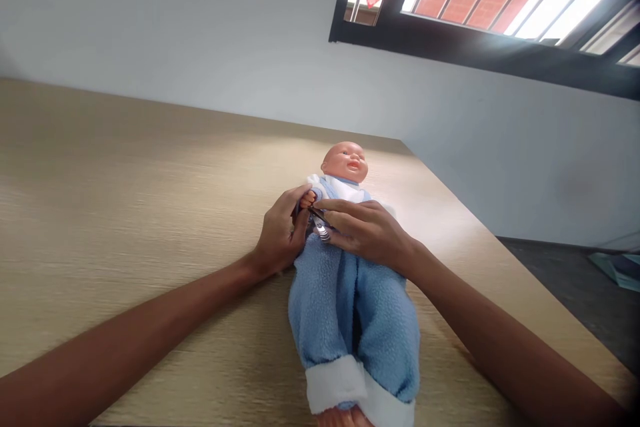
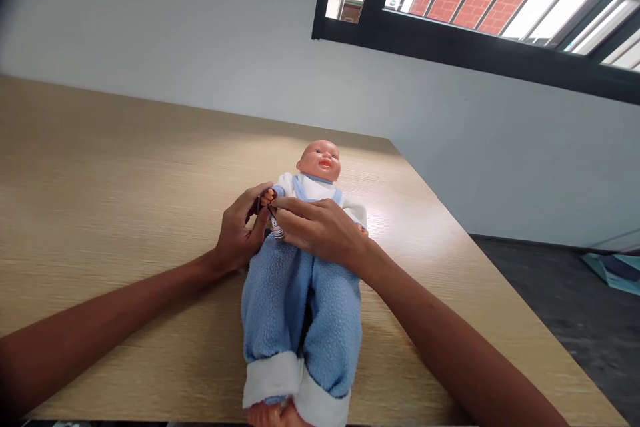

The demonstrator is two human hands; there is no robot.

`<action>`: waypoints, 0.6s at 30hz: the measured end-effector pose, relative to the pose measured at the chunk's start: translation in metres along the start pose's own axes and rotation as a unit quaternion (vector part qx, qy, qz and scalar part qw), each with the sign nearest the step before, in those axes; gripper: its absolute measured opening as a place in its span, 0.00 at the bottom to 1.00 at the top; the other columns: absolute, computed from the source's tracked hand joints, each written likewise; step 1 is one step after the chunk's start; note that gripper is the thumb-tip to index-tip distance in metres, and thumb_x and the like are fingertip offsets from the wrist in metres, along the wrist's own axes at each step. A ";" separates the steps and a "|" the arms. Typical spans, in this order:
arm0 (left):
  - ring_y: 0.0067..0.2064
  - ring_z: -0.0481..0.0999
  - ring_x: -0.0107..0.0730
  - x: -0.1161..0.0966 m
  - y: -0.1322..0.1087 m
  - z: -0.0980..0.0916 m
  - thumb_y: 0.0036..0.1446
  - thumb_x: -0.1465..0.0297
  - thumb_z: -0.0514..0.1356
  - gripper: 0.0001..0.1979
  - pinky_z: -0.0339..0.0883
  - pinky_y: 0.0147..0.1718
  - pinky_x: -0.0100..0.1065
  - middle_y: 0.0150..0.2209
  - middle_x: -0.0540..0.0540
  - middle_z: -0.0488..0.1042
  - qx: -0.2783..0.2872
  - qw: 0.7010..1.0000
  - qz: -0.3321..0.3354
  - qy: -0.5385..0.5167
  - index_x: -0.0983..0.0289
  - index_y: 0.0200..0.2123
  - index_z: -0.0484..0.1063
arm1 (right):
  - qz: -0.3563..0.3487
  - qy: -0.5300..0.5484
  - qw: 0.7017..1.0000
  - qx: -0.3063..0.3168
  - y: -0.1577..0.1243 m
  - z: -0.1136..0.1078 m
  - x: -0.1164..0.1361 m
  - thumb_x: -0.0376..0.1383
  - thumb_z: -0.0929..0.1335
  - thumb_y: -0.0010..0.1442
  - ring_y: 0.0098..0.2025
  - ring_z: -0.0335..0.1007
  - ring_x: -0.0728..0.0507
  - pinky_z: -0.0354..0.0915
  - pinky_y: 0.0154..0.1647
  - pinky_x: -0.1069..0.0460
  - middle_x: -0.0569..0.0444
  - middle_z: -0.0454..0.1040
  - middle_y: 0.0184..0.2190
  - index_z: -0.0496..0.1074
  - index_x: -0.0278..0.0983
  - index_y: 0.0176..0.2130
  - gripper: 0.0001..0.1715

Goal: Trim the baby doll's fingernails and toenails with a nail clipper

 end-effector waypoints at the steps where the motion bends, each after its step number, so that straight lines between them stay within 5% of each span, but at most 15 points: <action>1: 0.50 0.77 0.36 0.000 0.000 0.000 0.69 0.69 0.53 0.16 0.73 0.53 0.39 0.52 0.59 0.76 0.000 1.000 -0.001 0.000 0.62 0.58 0.67 | 0.001 0.001 1.000 0.002 0.000 0.000 0.000 0.31 0.65 0.67 0.36 0.77 0.50 0.67 0.27 0.54 0.51 0.80 0.46 0.66 0.38 0.41 0.02; 18: 0.49 0.78 0.37 0.001 -0.001 0.000 0.70 0.68 0.53 0.16 0.73 0.51 0.39 0.51 0.60 0.77 0.003 1.000 -0.007 -0.007 0.63 0.58 0.67 | -0.067 -0.065 0.993 0.070 0.012 -0.002 0.020 0.25 0.59 0.69 0.28 0.70 0.51 0.64 0.28 0.53 0.54 0.79 0.43 0.69 0.39 0.39 0.13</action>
Point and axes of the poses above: each hand's wrist, its own y-axis towards the middle knuckle, its own z-axis out of the palm, x = y × z, the point moved 9 cm from there along y, towards the middle knuckle
